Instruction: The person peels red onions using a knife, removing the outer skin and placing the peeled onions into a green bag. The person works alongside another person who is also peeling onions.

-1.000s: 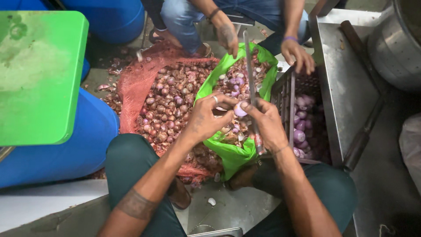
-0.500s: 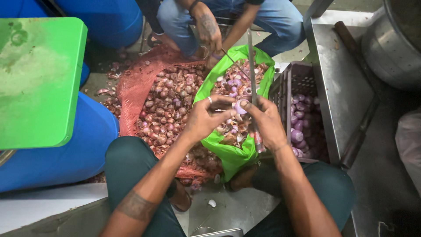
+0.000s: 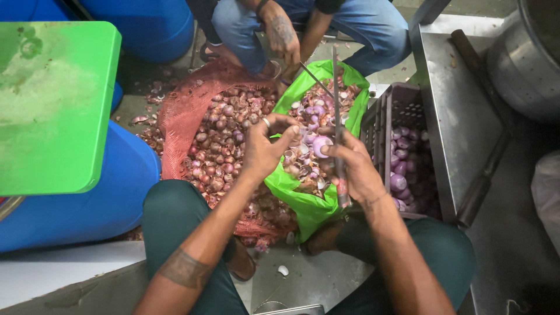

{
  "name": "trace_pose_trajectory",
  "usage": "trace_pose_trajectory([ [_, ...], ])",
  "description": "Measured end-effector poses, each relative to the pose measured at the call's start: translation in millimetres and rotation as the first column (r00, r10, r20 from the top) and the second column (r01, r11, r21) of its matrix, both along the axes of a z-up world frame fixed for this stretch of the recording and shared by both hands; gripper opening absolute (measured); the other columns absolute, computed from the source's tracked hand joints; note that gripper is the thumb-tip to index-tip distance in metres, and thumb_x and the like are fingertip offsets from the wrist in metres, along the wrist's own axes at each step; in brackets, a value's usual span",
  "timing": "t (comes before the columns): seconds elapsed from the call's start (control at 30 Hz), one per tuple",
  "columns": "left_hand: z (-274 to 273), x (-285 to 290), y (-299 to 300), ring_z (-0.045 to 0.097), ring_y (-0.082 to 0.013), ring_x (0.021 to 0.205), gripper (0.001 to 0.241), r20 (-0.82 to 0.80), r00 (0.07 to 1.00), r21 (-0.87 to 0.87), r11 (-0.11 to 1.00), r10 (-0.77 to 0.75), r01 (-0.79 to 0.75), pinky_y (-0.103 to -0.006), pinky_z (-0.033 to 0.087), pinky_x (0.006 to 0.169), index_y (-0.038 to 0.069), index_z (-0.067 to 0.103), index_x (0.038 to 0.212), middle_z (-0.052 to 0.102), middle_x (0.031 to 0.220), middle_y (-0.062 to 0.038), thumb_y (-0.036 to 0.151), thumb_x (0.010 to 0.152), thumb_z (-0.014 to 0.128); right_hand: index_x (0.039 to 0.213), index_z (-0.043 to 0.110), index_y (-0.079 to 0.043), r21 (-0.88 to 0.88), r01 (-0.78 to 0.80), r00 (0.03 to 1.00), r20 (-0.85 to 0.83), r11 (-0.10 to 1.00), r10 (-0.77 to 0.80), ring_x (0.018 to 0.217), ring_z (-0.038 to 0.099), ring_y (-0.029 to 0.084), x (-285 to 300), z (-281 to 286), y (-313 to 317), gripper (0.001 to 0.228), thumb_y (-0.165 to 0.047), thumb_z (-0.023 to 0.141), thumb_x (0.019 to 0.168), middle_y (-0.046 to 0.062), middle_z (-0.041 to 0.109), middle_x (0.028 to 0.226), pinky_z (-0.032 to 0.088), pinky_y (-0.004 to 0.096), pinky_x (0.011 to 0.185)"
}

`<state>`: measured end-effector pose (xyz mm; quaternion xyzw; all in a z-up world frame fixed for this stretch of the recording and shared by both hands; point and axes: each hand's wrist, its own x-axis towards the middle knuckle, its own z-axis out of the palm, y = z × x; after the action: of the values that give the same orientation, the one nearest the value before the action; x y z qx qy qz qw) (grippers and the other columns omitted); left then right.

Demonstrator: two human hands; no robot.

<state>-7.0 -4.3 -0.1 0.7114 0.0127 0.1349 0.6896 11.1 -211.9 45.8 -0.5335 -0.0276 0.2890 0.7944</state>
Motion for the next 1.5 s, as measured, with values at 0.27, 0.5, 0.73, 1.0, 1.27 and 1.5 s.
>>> trace_pose_trajectory([
  [0.27,6.6,-3.8,10.1,0.073,-0.0186,0.11,0.03,0.094,0.979,0.219,0.963,-0.178,0.154,-0.0323,0.06,0.098,0.007,0.075,0.117,0.074,0.124,-0.011,-0.004,0.089,0.068,0.12,0.054,0.0,0.234,-0.045,0.991,-0.114,0.971,0.073,0.063,0.058,0.014,4.5,10.2,-8.4,0.041,-0.015,0.066,0.085,0.011,0.063,0.092,0.045,0.023,0.039],
  [0.5,-37.9,-15.1,-10.6,0.049,-0.0402,0.132,0.064,-0.078,0.914,0.583,0.725,-0.399,0.366,-0.045,0.044,0.11,0.004,0.058,0.147,0.044,0.147,-0.025,0.002,0.083,0.06,0.119,0.065,-0.008,-0.367,0.179,0.966,0.243,0.913,-0.091,0.057,0.054,0.009,7.1,20.8,-20.6,0.037,-0.02,0.072,0.084,0.003,0.064,0.082,0.042,0.024,0.039],
  [0.73,-104.9,0.2,21.2,0.072,-0.0388,0.104,0.038,-0.621,0.77,0.62,0.509,-0.147,0.597,-0.0459,0.059,0.096,0.003,0.073,0.118,0.072,0.11,-0.027,0.013,0.084,0.058,0.12,0.071,-0.001,-0.813,0.571,0.785,0.581,0.11,0.218,0.086,0.07,0.035,22.2,15.1,-88.9,0.044,-0.019,0.083,0.08,0.023,0.073,0.096,0.054,0.047,0.077],
  [1.0,-153.3,11.3,65.5,0.072,-0.0327,0.104,0.048,-0.675,0.738,0.575,0.646,0.026,0.503,-0.0437,0.056,0.097,0.014,0.071,0.121,0.073,0.114,-0.018,0.021,0.074,0.07,0.122,0.072,0.001,-0.619,0.785,0.585,0.735,-0.013,0.342,0.08,0.066,0.041,29.7,5.0,-114.3,0.062,-0.022,0.094,0.069,0.027,0.067,0.091,0.055,0.048,0.073],
  [1.27,-206.4,85.9,147.7,0.075,-0.032,0.107,0.049,-0.759,0.591,0.524,0.795,0.273,0.306,-0.0456,0.055,0.101,0.0,0.078,0.11,0.079,0.112,-0.018,0.033,0.099,0.043,0.121,0.067,-0.005,-0.871,0.105,0.993,0.122,0.48,0.003,0.045,0.046,0.023,-5.1,34.1,-65.4,0.032,-0.024,0.074,0.096,0.01,0.052,0.06,0.036,0.041,0.04],
  [1.5,-282.9,164.9,206.7,0.062,-0.0425,0.122,0.04,-0.551,0.752,0.791,0.513,0.362,0.333,-0.0515,0.052,0.103,-0.003,0.069,0.12,0.062,0.132,-0.029,0.019,0.087,0.064,0.108,0.068,-0.002,-0.838,0.157,0.791,0.424,0.523,0.442,0.079,0.071,0.019,-11.8,10.2,-64.8,0.033,-0.024,0.077,0.084,0.011,0.074,0.082,0.058,0.036,0.069],
])
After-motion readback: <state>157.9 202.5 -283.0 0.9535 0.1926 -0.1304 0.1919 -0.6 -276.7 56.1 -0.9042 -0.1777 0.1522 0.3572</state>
